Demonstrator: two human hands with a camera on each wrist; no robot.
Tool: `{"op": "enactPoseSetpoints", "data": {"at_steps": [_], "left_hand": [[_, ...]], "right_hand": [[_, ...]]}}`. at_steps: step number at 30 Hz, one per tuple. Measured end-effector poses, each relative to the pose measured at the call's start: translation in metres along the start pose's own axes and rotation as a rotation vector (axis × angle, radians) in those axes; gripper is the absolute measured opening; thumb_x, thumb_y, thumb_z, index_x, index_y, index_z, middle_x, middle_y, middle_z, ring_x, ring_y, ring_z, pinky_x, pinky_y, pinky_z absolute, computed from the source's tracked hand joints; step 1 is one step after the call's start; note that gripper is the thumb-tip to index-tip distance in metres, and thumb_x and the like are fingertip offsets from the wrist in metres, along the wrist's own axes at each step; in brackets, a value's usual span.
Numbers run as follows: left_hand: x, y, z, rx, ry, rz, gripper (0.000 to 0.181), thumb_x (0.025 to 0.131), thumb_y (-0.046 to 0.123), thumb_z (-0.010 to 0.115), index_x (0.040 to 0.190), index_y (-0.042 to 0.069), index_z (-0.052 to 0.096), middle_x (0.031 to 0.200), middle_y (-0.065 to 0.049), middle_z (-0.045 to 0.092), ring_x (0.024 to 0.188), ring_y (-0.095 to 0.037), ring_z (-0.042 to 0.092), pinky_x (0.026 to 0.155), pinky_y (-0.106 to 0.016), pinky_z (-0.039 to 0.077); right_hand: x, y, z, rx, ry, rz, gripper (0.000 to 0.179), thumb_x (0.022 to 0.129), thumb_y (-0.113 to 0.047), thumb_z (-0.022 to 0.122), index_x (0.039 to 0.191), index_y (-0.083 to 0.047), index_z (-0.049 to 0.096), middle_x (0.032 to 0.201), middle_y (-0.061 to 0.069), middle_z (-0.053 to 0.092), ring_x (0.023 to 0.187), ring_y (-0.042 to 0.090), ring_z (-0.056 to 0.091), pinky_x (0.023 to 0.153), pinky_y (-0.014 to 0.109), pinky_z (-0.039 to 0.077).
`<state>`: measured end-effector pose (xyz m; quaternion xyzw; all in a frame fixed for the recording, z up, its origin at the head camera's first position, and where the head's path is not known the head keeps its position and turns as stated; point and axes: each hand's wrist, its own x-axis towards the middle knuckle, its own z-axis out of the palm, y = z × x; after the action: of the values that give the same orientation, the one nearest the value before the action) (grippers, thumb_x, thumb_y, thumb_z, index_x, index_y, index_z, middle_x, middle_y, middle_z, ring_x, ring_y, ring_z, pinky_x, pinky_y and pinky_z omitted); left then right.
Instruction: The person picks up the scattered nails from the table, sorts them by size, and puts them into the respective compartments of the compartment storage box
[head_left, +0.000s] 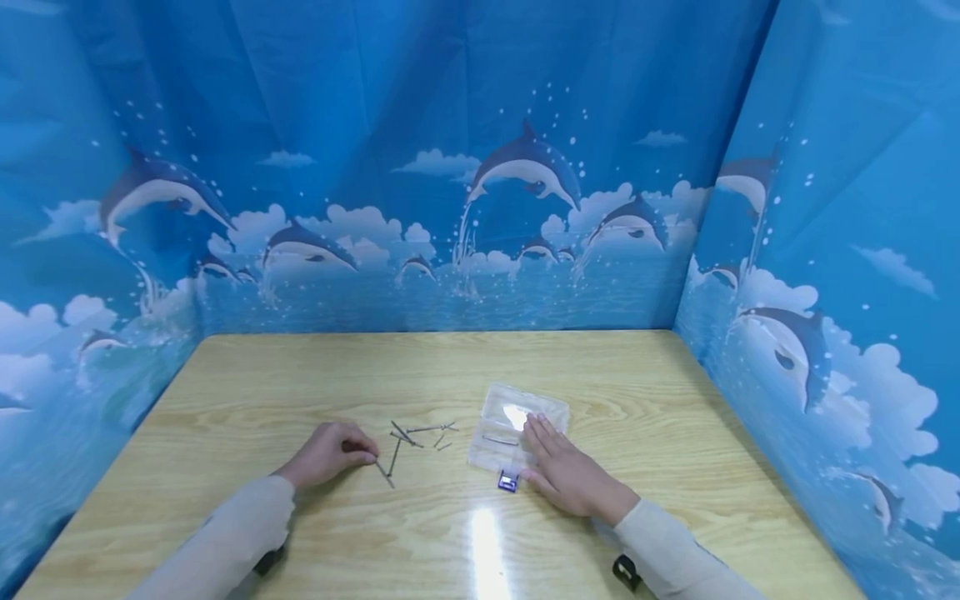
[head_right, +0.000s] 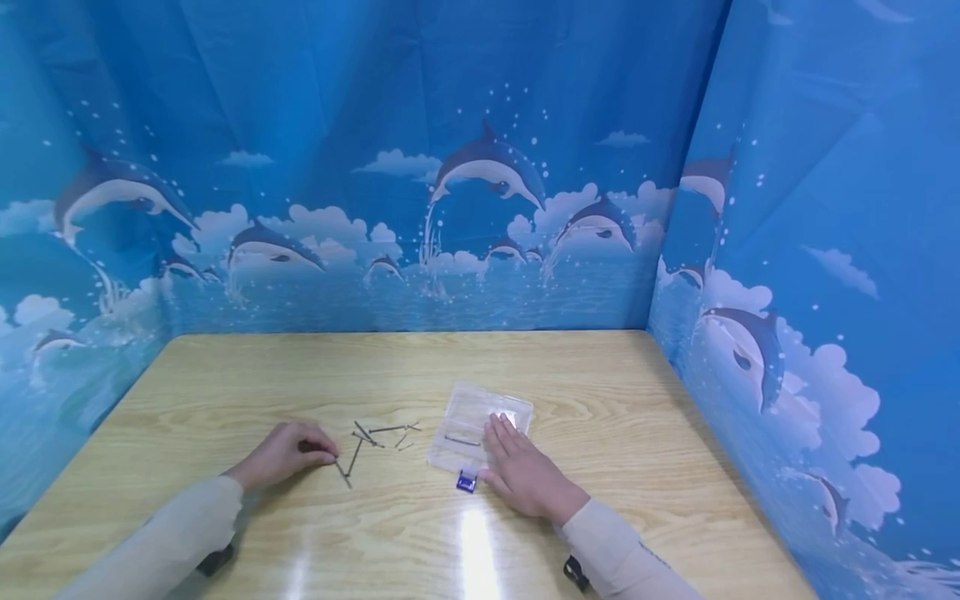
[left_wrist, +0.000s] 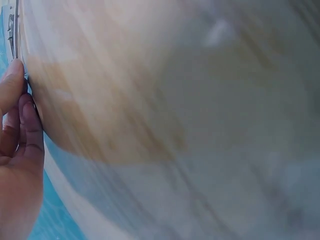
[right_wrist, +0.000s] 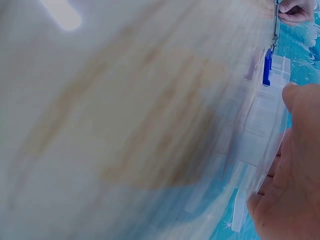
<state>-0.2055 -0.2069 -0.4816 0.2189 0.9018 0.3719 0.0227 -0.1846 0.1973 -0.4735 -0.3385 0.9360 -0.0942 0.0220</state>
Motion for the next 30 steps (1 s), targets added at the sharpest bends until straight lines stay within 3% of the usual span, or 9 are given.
{"op": "enactPoseSetpoints", "data": {"at_steps": [7,14,17,21,30], "left_hand": [[-0.002,-0.001,-0.004,-0.03,-0.001,-0.028,0.01,0.083,0.017,0.073,0.091,0.012,0.074,0.09,0.002,0.072,0.086,-0.014,0.065,0.082,-0.029,0.053],[0.0,0.006,-0.012,-0.106,-0.013,-0.162,0.013,0.086,0.02,0.071,0.096,0.013,0.073,0.095,0.002,0.072,0.09,-0.014,0.065,0.082,-0.03,0.054],[0.004,0.013,-0.012,-0.143,0.006,-0.183,0.016,0.086,0.021,0.071,0.099,0.01,0.073,0.096,0.0,0.072,0.09,-0.014,0.064,0.082,-0.029,0.054],[0.011,0.025,-0.007,-0.143,0.065,-0.155,0.02,0.086,0.022,0.071,0.1,0.008,0.073,0.097,-0.003,0.072,0.088,-0.015,0.064,0.08,-0.028,0.054],[0.04,0.057,0.015,-0.256,0.121,-0.206,0.023,0.086,0.026,0.072,0.1,0.008,0.073,0.095,-0.003,0.072,0.082,-0.012,0.065,0.071,-0.025,0.055]], "right_hand": [[0.0,0.0,0.001,-0.003,-0.008,0.004,0.065,0.103,-0.036,0.037,0.147,0.008,0.017,0.156,0.025,0.013,0.145,0.038,0.011,0.116,0.048,0.019],[0.0,-0.001,0.0,0.001,-0.015,0.007,0.065,0.103,-0.037,0.036,0.148,0.007,0.017,0.156,0.025,0.012,0.145,0.038,0.011,0.116,0.048,0.019],[0.0,-0.001,-0.001,-0.002,-0.018,0.009,0.065,0.104,-0.037,0.036,0.148,0.007,0.016,0.156,0.024,0.012,0.145,0.038,0.011,0.116,0.047,0.019],[0.0,-0.001,-0.002,0.001,-0.019,0.008,0.065,0.103,-0.036,0.036,0.148,0.007,0.016,0.156,0.024,0.012,0.145,0.038,0.011,0.116,0.047,0.018],[0.0,-0.001,-0.002,0.003,-0.012,0.002,0.065,0.103,-0.035,0.038,0.148,0.008,0.017,0.156,0.025,0.012,0.145,0.039,0.012,0.116,0.047,0.018]]}}
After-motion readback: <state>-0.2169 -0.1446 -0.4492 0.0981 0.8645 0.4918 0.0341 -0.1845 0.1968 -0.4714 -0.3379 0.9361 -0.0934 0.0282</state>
